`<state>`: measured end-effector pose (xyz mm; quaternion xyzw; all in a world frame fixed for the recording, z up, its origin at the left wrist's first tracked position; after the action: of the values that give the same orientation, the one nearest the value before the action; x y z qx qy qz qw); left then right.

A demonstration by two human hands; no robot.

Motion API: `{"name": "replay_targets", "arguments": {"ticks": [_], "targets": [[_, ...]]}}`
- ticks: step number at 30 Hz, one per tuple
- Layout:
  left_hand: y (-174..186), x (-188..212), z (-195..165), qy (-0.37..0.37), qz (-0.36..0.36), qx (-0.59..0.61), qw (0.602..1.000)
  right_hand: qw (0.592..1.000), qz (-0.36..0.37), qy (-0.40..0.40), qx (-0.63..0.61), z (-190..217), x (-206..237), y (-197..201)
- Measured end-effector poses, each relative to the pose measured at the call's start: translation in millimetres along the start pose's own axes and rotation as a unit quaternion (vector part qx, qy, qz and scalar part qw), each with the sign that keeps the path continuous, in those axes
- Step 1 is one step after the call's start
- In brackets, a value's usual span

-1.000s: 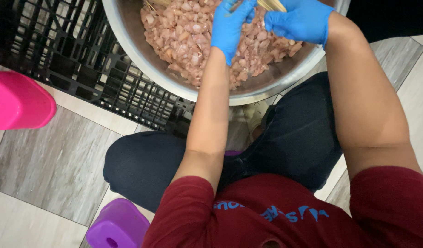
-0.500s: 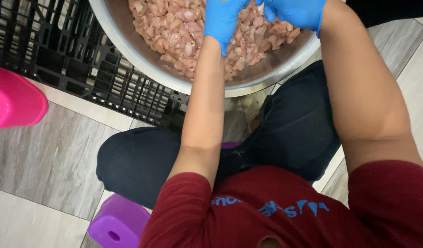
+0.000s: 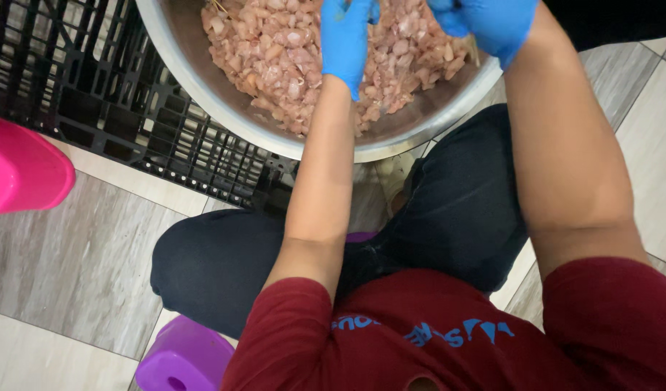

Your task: The person sits on the floor with a large metal bowl of raw cubed meat in front of them. They take handfuls of bamboo skewers in one hand, pick up pieces of meat with the other, and thread the meat onto the skewers one piece at a time, placing finished skewers aside.

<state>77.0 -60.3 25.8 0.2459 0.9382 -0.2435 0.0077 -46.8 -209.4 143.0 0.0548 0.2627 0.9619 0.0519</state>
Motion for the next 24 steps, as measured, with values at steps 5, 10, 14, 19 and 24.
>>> {"name": "replay_targets", "arguments": {"ticks": [5, 10, 14, 19, 24], "targets": [[-42, 14, -42, -0.072, 0.124, -0.035, 0.989, 0.976, -0.057, -0.036, -0.207, 36, 68, 8], [-99, 54, -71, 0.005, 0.219, 0.000, 0.976, 0.967, -0.072, -0.007, -0.243, 48, 113, -2], [-117, 63, -67, 0.104, 0.181, -0.075, 0.975, 0.953, -0.083, -0.075, -0.283, 34, 129, 2], [-119, 67, -71, -0.030, 0.165, -0.068, 0.984, 0.954, -0.089, -0.075, -0.277, 23, 134, 2], [-117, 63, -57, 0.017, 0.129, -0.057, 0.990, 0.959, -0.105, -0.054, -0.258, 20, 122, -1]]}}
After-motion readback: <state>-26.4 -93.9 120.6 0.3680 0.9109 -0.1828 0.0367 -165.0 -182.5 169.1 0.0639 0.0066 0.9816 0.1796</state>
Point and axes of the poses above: each hand's wrist, its own x-axis away from the middle knuckle, its own y-axis out of the back of the hand, z = x × y, the point moved 5 cm from there along -x, towards the middle knuckle
